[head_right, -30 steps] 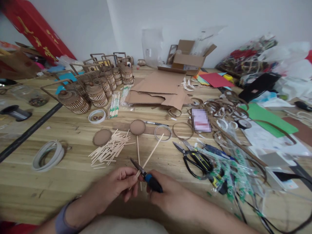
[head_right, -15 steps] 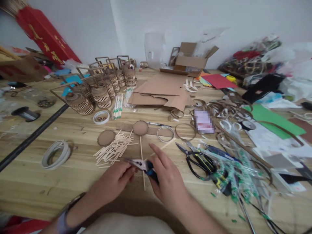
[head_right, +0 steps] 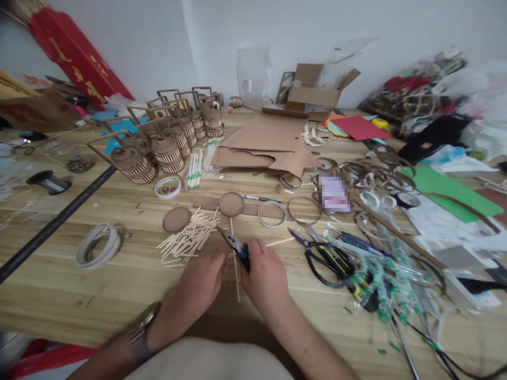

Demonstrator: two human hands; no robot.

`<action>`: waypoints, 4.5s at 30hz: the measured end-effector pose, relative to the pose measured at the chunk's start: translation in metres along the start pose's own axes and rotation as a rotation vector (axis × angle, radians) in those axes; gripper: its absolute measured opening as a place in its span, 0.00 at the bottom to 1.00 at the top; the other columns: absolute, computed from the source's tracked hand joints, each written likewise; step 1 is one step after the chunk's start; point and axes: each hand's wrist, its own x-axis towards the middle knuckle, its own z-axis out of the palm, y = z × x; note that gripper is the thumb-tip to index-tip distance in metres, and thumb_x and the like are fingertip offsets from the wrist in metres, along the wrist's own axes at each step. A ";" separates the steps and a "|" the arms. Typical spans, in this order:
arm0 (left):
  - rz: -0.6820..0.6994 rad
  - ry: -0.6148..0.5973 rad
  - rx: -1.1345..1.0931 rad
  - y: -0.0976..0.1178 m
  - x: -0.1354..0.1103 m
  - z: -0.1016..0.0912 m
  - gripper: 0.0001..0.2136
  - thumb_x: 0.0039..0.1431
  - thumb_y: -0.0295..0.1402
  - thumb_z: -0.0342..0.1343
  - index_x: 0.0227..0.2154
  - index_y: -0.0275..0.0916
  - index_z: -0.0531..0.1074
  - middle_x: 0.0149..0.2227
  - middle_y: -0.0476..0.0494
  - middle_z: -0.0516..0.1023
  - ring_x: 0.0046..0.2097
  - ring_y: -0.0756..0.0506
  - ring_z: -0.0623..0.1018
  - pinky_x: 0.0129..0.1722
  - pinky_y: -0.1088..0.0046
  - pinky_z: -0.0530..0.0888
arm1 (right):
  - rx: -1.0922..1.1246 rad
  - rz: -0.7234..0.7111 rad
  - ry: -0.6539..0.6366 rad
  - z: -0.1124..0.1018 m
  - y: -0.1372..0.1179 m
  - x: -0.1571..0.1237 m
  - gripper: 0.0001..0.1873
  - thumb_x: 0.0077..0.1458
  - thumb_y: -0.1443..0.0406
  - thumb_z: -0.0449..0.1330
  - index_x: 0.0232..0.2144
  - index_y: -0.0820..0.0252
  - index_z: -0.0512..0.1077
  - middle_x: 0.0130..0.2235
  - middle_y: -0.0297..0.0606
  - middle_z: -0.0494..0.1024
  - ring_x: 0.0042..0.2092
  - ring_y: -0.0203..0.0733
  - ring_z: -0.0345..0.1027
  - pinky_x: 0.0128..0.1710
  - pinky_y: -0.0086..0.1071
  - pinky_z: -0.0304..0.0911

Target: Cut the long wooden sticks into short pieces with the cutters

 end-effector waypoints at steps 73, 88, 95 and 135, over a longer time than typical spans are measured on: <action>-0.111 -0.281 -1.421 -0.005 -0.008 -0.003 0.20 0.53 0.50 0.58 0.35 0.35 0.70 0.27 0.46 0.78 0.29 0.48 0.77 0.34 0.71 0.70 | 0.906 0.353 -0.734 -0.065 0.045 -0.036 0.19 0.50 0.54 0.63 0.42 0.56 0.75 0.40 0.38 0.77 0.44 0.46 0.68 0.43 0.36 0.63; -0.023 -0.449 -1.409 0.001 -0.009 -0.001 0.15 0.56 0.46 0.56 0.30 0.37 0.70 0.26 0.48 0.76 0.26 0.50 0.74 0.32 0.72 0.71 | 1.005 0.251 -0.837 -0.058 0.024 -0.016 0.10 0.44 0.62 0.58 0.31 0.58 0.73 0.29 0.31 0.69 0.31 0.36 0.60 0.29 0.28 0.56; -0.003 -0.460 -1.448 0.000 -0.007 0.004 0.16 0.55 0.47 0.57 0.30 0.37 0.70 0.24 0.49 0.75 0.26 0.51 0.73 0.30 0.73 0.71 | 0.986 0.248 -0.850 -0.061 0.021 -0.014 0.10 0.42 0.64 0.58 0.30 0.57 0.73 0.31 0.32 0.69 0.34 0.38 0.60 0.30 0.28 0.57; 0.005 -0.386 -1.150 0.000 -0.015 -0.003 0.12 0.63 0.41 0.47 0.31 0.38 0.66 0.23 0.51 0.72 0.26 0.51 0.71 0.28 0.76 0.66 | 0.900 0.088 -0.778 -0.045 0.023 -0.021 0.10 0.45 0.65 0.55 0.33 0.60 0.69 0.32 0.34 0.68 0.35 0.40 0.59 0.34 0.32 0.56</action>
